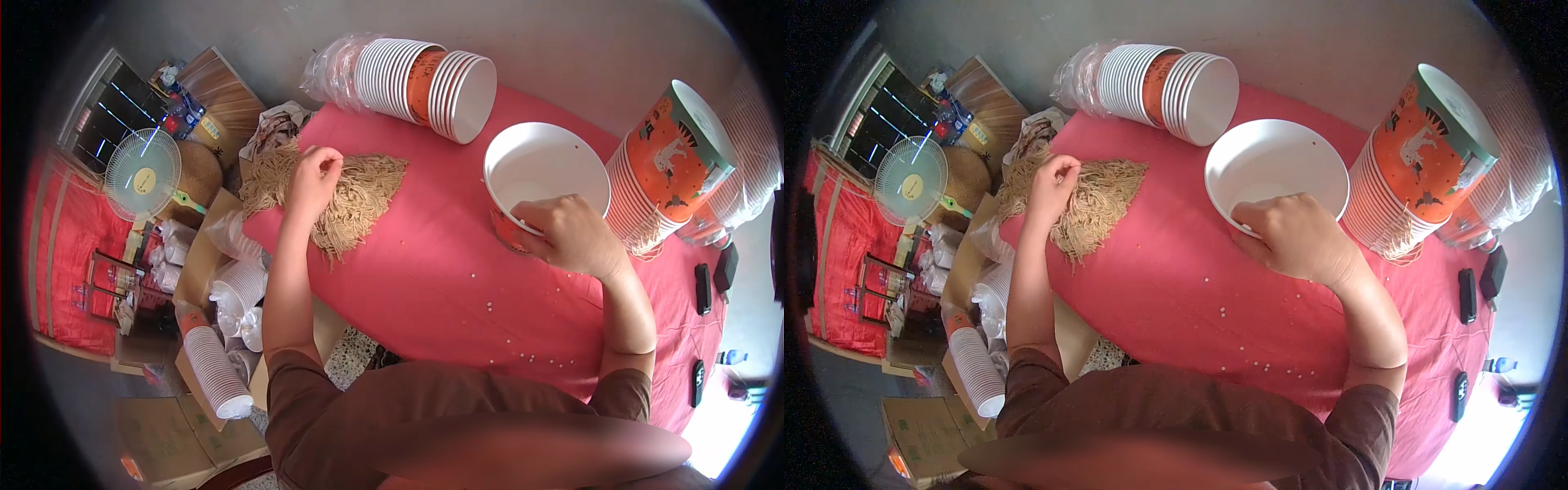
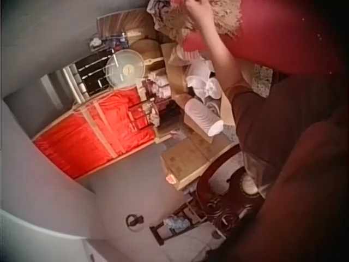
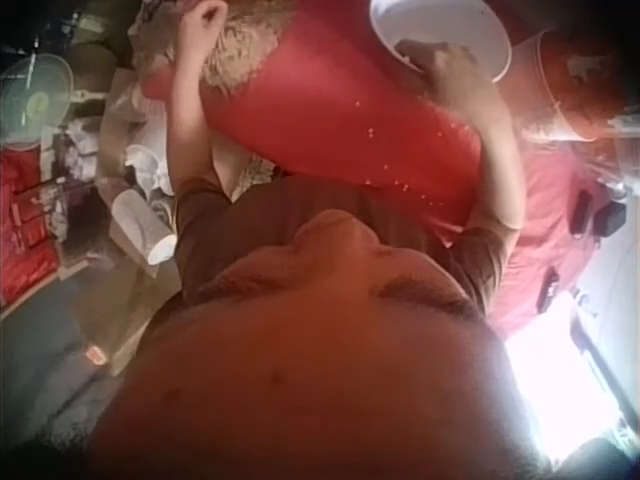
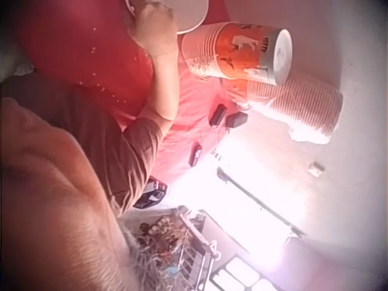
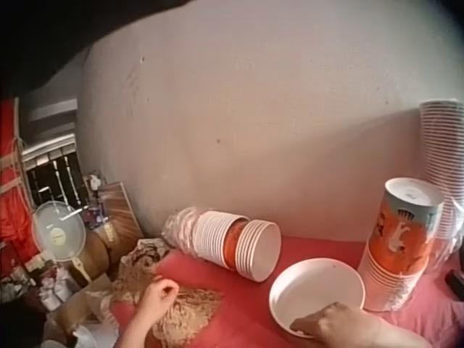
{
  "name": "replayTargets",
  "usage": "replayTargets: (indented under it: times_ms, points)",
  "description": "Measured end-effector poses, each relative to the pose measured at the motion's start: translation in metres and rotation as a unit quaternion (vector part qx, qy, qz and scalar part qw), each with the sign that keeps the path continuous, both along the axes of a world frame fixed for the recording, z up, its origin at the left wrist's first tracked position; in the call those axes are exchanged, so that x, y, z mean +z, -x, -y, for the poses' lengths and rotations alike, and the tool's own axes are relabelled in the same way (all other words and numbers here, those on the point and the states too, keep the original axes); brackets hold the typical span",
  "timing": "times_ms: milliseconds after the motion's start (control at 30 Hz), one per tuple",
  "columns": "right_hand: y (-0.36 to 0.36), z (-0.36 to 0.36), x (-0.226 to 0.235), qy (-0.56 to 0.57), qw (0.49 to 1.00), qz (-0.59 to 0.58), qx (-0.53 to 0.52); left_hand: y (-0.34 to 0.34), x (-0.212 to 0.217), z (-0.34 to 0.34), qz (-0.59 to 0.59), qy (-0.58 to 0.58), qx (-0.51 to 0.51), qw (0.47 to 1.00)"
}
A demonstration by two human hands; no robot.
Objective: Attaching rubber band handles to paper buckets in a packaging assembly task.
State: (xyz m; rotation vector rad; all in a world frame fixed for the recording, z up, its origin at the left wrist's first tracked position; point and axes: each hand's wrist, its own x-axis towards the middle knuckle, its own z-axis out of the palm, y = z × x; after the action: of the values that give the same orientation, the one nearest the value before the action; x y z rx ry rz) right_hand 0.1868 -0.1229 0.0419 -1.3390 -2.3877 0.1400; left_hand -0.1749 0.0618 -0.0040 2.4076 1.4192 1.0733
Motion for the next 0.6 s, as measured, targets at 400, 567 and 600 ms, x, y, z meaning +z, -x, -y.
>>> replayTargets:
  times_ms: [400, 567, 600]
  points:
    - [0.0, 0.0, 0.001, 0.005, 1.0, 0.015, -0.011, -0.012, -0.018, -0.025, -0.221, 0.023, 0.036, 0.974]
    - [0.0, 0.0, 0.002, 0.013, 1.0, 0.025, -0.008, -0.006, -0.026, -0.024, -0.211, -0.009, 0.024, 0.977]
    - [0.0, 0.0, 0.002, 0.013, 1.0, 0.025, -0.009, -0.004, -0.024, -0.023, -0.185, 0.015, 0.022, 0.982]
